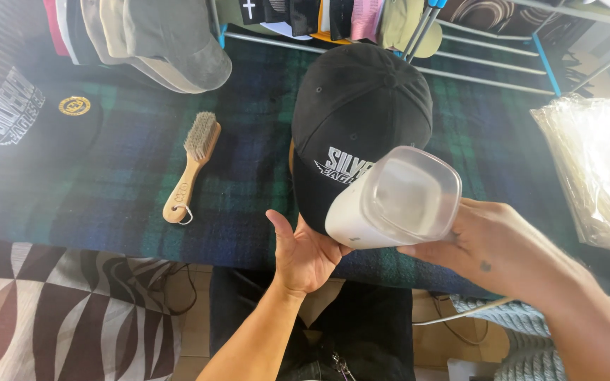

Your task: Cleaning and shaping a baseball cap using a brush and a handheld dryer on a hat form.

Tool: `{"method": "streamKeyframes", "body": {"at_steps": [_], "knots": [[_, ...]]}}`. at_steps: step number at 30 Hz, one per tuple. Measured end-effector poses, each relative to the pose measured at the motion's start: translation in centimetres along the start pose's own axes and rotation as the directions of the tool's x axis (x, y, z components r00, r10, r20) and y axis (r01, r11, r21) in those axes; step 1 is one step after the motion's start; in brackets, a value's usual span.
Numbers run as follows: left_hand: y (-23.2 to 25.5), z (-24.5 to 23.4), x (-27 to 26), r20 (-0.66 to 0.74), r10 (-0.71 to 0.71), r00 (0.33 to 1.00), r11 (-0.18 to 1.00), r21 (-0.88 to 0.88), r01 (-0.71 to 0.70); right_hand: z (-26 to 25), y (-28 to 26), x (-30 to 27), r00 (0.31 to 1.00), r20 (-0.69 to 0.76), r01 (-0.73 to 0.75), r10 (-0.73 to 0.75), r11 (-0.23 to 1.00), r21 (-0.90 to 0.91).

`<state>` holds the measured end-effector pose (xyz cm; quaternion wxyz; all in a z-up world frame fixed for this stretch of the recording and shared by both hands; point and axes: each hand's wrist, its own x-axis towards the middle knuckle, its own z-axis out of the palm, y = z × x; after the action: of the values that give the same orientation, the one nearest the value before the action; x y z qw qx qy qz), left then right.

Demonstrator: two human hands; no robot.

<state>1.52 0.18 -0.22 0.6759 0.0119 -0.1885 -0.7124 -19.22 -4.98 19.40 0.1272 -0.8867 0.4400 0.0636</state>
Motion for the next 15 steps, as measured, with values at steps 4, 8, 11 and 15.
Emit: {"method": "streamKeyframes", "body": {"at_steps": [4,8,11,15], "knots": [[-0.2,-0.6,0.1,-0.011,-0.006,1.0,1.0,-0.029,0.006,-0.1,-2.5,-0.1,0.989,0.029,-0.144,0.144,0.99,0.002],[-0.4,-0.6,0.1,-0.01,0.008,1.0,0.999,-0.031,-0.008,0.0,-4.5,-0.1,0.953,0.071,-0.301,0.296,0.95,0.079],[-0.2,-0.2,0.0,-0.023,0.021,0.999,1.0,0.018,-0.021,-0.4,-6.4,0.2,0.946,0.088,-0.319,0.31,0.942,0.107],[-0.2,0.1,0.2,-0.025,0.01,1.0,1.0,0.023,-0.009,0.3,-7.7,1.4,0.966,0.041,-0.259,0.256,0.957,0.129]]}}
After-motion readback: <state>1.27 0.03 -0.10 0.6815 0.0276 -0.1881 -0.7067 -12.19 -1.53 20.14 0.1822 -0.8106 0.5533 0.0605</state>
